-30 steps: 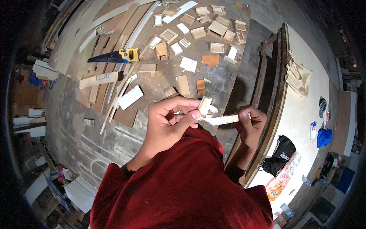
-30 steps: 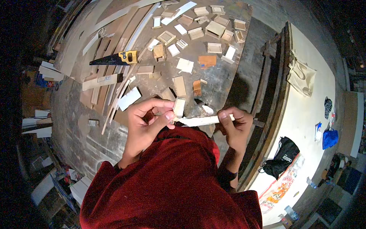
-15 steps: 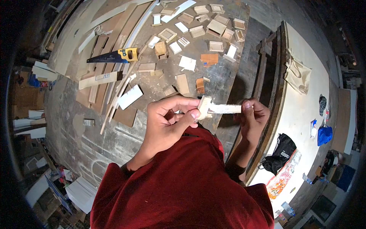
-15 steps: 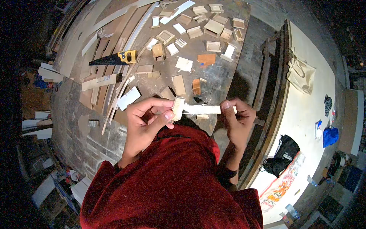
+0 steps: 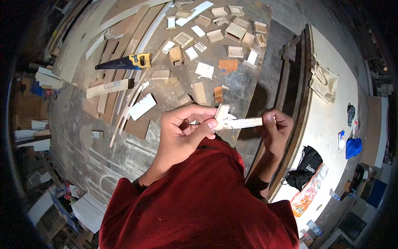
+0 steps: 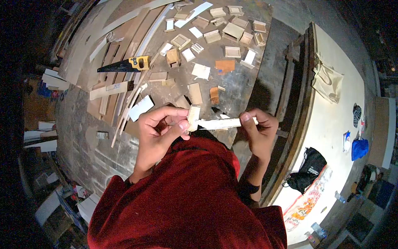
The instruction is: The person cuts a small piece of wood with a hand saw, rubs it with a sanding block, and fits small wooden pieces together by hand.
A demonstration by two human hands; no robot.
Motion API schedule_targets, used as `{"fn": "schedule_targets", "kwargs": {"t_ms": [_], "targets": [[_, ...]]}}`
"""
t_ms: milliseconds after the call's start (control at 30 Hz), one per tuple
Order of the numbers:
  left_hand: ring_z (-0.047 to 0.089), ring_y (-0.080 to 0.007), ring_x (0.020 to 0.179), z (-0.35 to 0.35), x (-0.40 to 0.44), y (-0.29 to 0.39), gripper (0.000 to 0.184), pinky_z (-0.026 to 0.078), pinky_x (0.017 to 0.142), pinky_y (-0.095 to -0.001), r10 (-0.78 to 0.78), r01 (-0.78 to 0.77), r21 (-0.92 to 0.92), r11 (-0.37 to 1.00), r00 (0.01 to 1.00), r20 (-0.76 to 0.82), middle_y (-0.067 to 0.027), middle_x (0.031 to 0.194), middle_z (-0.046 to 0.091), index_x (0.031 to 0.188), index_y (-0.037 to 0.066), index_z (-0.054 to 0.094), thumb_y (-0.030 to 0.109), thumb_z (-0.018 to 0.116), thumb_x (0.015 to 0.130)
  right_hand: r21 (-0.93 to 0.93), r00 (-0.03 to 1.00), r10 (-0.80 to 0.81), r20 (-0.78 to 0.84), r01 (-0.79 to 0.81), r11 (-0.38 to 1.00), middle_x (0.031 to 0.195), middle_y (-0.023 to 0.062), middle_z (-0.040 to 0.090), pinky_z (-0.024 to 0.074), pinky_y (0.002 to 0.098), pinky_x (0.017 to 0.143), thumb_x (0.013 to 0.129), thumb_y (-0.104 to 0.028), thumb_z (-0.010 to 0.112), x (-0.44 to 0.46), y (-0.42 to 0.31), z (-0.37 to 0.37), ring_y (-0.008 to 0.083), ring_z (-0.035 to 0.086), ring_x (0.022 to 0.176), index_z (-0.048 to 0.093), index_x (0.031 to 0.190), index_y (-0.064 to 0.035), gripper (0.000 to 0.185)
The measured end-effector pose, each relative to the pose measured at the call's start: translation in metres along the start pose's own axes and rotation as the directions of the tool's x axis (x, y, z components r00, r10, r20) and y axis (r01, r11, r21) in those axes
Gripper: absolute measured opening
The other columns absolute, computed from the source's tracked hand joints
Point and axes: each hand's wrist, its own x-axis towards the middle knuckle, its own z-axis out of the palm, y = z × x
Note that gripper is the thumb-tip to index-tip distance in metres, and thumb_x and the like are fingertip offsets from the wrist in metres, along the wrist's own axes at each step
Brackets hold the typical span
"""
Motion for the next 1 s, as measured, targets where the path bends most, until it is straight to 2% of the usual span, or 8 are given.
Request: {"fn": "schedule_targets", "kwargs": {"t_ms": [67, 200, 267, 500, 600, 633, 733, 1000], "targets": [[0.067, -0.0144, 0.085, -0.001, -0.001, -0.002, 0.021, 0.062, 0.068, -0.0276, 0.017, -0.016, -0.023, 1.000, 1.000, 0.022, -0.0145, 0.096, 0.069, 0.110, -0.008, 0.065, -0.003, 0.065, 0.090, 0.142, 0.998, 0.013, -0.062, -0.004, 0.990, 0.064, -0.0041, 0.056, 0.0298, 0.0220, 0.047, 0.093, -0.017, 0.068, -0.002, -0.002, 0.001, 0.0031, 0.043, 0.053, 0.066, 0.080, -0.0005, 0.022], [0.067, -0.0146, 0.085, 0.000, -0.001, -0.002, 0.021, 0.062, 0.068, -0.0281, -0.004, 0.005, -0.045, 0.999, 1.000, 0.014, -0.0147, 0.097, 0.069, 0.111, -0.008, 0.064, -0.003, 0.064, 0.090, 0.061, 0.998, 0.018, -0.055, -0.015, 0.998, 0.064, -0.0034, 0.056, 0.0312, 0.0217, 0.047, 0.093, -0.017, 0.067, -0.002, -0.006, 0.007, 0.0034, 0.044, 0.053, 0.066, 0.080, -0.0002, 0.022], [0.067, -0.0146, 0.085, -0.001, -0.001, -0.002, 0.022, 0.062, 0.068, -0.0281, 0.006, -0.005, -0.055, 0.998, 1.000, 0.003, -0.0150, 0.097, 0.069, 0.111, -0.008, 0.064, -0.004, 0.064, 0.090, -0.009, 1.000, -0.002, 0.029, 0.002, 1.000, 0.064, -0.0024, 0.057, 0.0325, 0.0214, 0.046, 0.093, -0.016, 0.067, -0.005, -0.007, 0.009, 0.0036, 0.046, 0.052, 0.066, 0.080, -0.0001, 0.021], [0.067, -0.0146, 0.086, 0.000, -0.005, 0.000, 0.021, 0.062, 0.068, -0.0281, 0.018, -0.017, -0.051, 0.999, 1.000, 0.005, -0.0153, 0.098, 0.069, 0.111, -0.008, 0.064, -0.006, 0.063, 0.090, 0.151, 0.999, 0.038, -0.025, -0.034, 0.988, 0.064, -0.0010, 0.059, 0.0341, 0.0211, 0.046, 0.094, -0.018, 0.066, -0.010, -0.009, 0.011, 0.0035, 0.048, 0.052, 0.066, 0.081, -0.0003, 0.022], [0.067, -0.0148, 0.086, 0.000, -0.006, -0.001, 0.021, 0.062, 0.069, -0.0283, 0.035, -0.035, -0.054, 0.998, 0.999, 0.002, -0.0151, 0.099, 0.069, 0.111, -0.008, 0.064, -0.006, 0.063, 0.090, 0.011, 0.999, -0.024, 0.044, 0.023, 1.000, 0.062, -0.0006, 0.059, 0.0329, 0.0209, 0.044, 0.095, -0.018, 0.065, -0.010, -0.011, 0.013, 0.0034, 0.047, 0.049, 0.066, 0.081, -0.0004, 0.023], [0.067, -0.0150, 0.087, 0.000, -0.007, -0.001, 0.021, 0.062, 0.069, -0.0284, 0.031, -0.031, -0.053, 0.998, 1.000, -0.005, -0.0151, 0.100, 0.069, 0.111, -0.008, 0.064, -0.005, 0.063, 0.090, 0.052, 0.996, 0.036, 0.079, -0.040, 0.998, 0.061, -0.0001, 0.059, 0.0325, 0.0209, 0.044, 0.095, -0.019, 0.066, -0.013, -0.011, 0.012, 0.0032, 0.047, 0.049, 0.066, 0.081, -0.0007, 0.023], [0.067, -0.0156, 0.088, 0.001, -0.009, 0.001, 0.021, 0.061, 0.069, -0.0284, 0.032, -0.033, -0.051, 0.998, 0.999, -0.022, -0.0151, 0.101, 0.069, 0.111, -0.008, 0.063, -0.005, 0.063, 0.090, 0.054, 0.994, 0.052, 0.095, -0.058, 0.997, 0.061, 0.0000, 0.060, 0.0332, 0.0209, 0.044, 0.094, -0.019, 0.066, -0.017, -0.011, 0.011, 0.0034, 0.047, 0.049, 0.066, 0.081, -0.0009, 0.022], [0.067, -0.0160, 0.091, 0.003, -0.015, 0.002, 0.020, 0.062, 0.069, -0.0287, 0.071, -0.071, -0.054, 0.996, 0.997, -0.018, -0.0149, 0.103, 0.068, 0.110, -0.008, 0.064, -0.006, 0.063, 0.090, 0.066, 1.000, 0.012, 0.021, -0.013, 0.998, 0.061, 0.0002, 0.060, 0.0352, 0.0219, 0.044, 0.094, -0.020, 0.066, -0.018, -0.012, 0.015, 0.0040, 0.048, 0.049, 0.066, 0.080, -0.0008, 0.024]]}}
